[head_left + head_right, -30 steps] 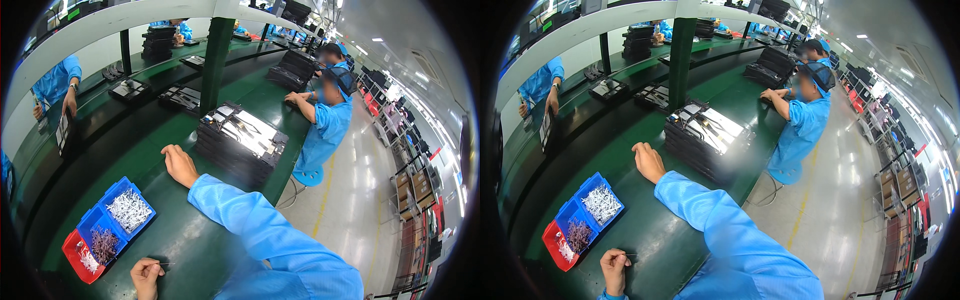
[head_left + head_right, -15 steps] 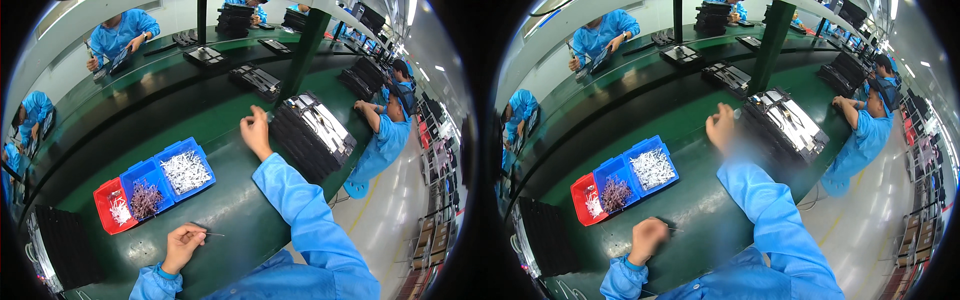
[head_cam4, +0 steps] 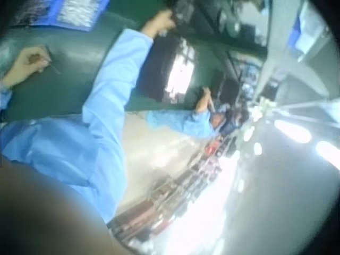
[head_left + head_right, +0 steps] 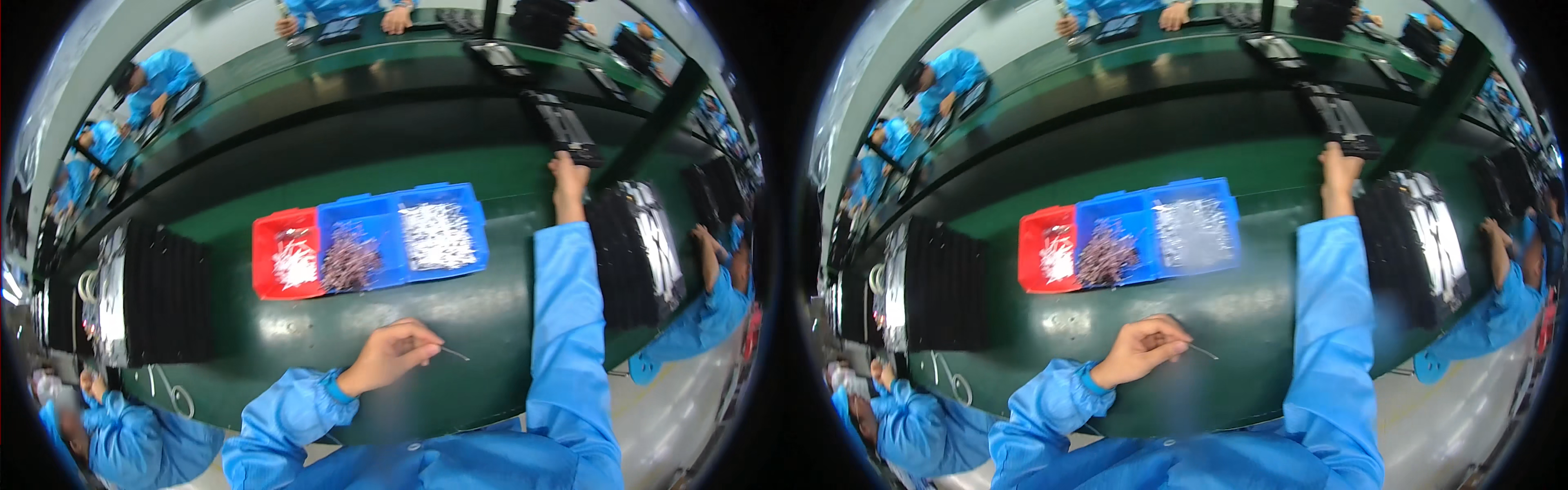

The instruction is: Assemble internal electronic components and wires into a tablet or mobile device chassis on a production line.

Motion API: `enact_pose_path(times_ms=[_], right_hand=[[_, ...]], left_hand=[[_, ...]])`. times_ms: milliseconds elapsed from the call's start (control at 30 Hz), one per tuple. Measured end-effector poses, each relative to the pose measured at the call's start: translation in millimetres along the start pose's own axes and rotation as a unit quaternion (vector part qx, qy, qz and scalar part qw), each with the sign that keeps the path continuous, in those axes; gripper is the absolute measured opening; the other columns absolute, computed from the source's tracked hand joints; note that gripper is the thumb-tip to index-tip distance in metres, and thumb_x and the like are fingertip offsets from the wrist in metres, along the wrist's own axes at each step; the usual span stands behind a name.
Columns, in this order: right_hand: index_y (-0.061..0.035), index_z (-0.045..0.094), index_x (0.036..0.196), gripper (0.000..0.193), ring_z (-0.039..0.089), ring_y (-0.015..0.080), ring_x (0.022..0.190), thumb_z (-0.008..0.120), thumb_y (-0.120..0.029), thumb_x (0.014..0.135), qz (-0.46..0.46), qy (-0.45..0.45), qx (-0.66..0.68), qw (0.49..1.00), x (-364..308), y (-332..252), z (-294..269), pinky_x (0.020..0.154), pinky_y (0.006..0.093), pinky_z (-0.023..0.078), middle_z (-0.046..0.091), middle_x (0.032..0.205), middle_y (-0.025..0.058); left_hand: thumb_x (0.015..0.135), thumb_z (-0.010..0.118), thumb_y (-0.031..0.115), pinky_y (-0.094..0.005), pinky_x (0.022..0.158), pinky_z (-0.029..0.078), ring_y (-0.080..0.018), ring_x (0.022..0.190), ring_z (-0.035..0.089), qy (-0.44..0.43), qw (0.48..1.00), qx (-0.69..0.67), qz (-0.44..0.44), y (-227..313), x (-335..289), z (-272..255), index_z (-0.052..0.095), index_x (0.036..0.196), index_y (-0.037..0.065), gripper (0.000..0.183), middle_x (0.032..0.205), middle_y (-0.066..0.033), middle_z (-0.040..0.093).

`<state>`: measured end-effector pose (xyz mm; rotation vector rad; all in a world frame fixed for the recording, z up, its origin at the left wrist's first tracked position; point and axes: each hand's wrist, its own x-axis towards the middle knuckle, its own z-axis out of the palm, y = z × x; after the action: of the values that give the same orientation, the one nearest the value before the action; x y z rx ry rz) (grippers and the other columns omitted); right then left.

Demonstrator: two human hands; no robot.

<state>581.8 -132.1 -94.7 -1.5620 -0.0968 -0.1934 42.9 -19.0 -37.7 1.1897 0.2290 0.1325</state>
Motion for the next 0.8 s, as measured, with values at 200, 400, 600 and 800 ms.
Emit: enact_pose_path(times_ms=[200,400,600,800], right_hand=[[-0.0003,0.057,0.088,0.028,0.057,0.0177,0.068,0.073,-0.022,0.095,0.217,-0.162,0.353,0.896,-27.2,-21.1,14.0,0.059,0.0311,0.050,0.058,0.080,0.0080],[0.0005,0.055,0.120,0.061,0.069,0.0201,0.066,0.068,-0.054,0.095,0.306,-0.210,0.273,0.888,-83.0,-61.9,27.1,0.045,0.0225,0.043,0.073,0.092,0.0243],[0.0033,0.062,0.114,0.050,0.070,0.0202,0.066,0.062,-0.045,0.100,0.292,-0.215,0.235,0.902,-195.6,-97.6,19.8,0.049,0.0257,0.047,0.075,0.087,0.0220],[0.0051,0.064,0.118,0.064,0.072,0.0223,0.076,0.057,-0.056,0.101,0.390,-0.241,0.174,0.871,-303.3,-116.5,-72.6,0.064,0.0304,0.055,0.075,0.100,0.0202]], left_hand=[[0.098,0.068,-0.003,-0.0256,0.074,0.055,-0.0121,0.086,0.067,-0.021,0.998,0.037,0.036,2.0,-11.4,-8.1,0.072,0.112,-0.002,0.014,0.107,-0.0085,0.065],[0.098,0.069,-0.002,-0.0245,0.075,0.055,-0.0109,0.086,0.066,-0.041,0.998,0.035,0.040,-2.5,-7.3,-8.5,0.072,0.112,-0.003,0.014,0.106,-0.0056,0.063],[0.099,0.069,0.000,-0.0240,0.075,0.055,-0.0102,0.086,0.065,-0.034,0.998,0.027,0.036,-1.9,-12.0,-8.1,0.071,0.112,-0.003,0.014,0.106,-0.0054,0.063],[0.099,0.069,0.000,-0.0263,0.078,0.054,-0.0127,0.087,0.064,-0.025,0.999,0.014,0.021,-2.9,-18.6,-16.7,0.072,0.109,-0.003,0.012,0.108,-0.0085,0.064]])
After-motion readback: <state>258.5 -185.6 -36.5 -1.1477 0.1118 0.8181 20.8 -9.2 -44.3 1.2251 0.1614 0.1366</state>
